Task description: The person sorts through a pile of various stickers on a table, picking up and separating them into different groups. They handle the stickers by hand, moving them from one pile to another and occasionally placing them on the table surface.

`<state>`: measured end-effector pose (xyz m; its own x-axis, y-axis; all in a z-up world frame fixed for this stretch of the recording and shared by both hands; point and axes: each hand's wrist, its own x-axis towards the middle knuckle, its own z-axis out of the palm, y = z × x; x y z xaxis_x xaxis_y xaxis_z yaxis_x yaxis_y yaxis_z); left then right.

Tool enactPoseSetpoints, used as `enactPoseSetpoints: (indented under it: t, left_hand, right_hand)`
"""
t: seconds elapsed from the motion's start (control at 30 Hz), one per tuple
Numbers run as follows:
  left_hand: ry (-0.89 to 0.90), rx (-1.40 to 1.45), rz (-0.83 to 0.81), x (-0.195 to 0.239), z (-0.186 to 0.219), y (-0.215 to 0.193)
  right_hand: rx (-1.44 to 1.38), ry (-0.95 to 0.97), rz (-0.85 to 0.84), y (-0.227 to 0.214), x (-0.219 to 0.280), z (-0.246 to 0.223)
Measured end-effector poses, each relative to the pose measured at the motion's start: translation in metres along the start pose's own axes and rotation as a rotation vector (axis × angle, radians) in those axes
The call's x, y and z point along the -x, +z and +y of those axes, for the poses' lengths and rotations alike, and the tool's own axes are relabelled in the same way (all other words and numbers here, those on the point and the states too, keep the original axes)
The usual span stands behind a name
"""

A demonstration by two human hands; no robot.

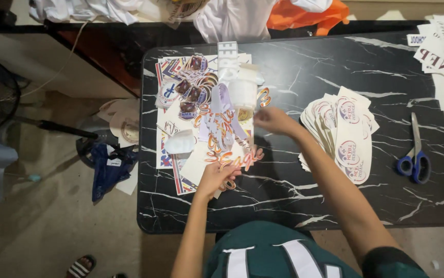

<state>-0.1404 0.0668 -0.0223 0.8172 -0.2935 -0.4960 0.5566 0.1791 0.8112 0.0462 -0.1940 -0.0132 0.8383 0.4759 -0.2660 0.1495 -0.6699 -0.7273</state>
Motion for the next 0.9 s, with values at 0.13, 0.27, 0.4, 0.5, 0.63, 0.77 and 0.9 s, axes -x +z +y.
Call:
enactPoseSetpoints:
  t: [0.13,0.27,0.4,0.5,0.63,0.77,0.9]
  left_hand:
    - [-0.073,-0.09,0.167,-0.008,-0.012,-0.008]
    - [0.043,0.01,0.111,-0.02,-0.02,-0.014]
    - [0.062,0.052,0.121,-0.024,-0.008,-0.01]
    - [0.043,-0.011,0.137,-0.03,-0.007,-0.011]
    - [-0.027,-0.066,0.157,-0.032,0.011,0.001]
    - [0.046,0.036,0.135,-0.044,0.011,0.003]
    - [0.081,0.064,0.087,-0.054,0.016,0.01]
  right_hand:
    - [-0.189,-0.127,0.163,0.046,-0.047,-0.03]
    - [0.207,-0.047,0.318,0.059,-0.038,-0.08]
    - [0.225,-0.068,0.353,0.067,-0.051,-0.041]
    - [0.093,0.014,0.294,0.055,-0.052,-0.018]
    - [-0.041,-0.064,0.27,0.021,-0.025,-0.014]
    - [-0.076,-0.108,0.281,-0.036,0.031,-0.048]
    - [-0.39,-0.017,0.259,-0.09,0.097,-0.08]
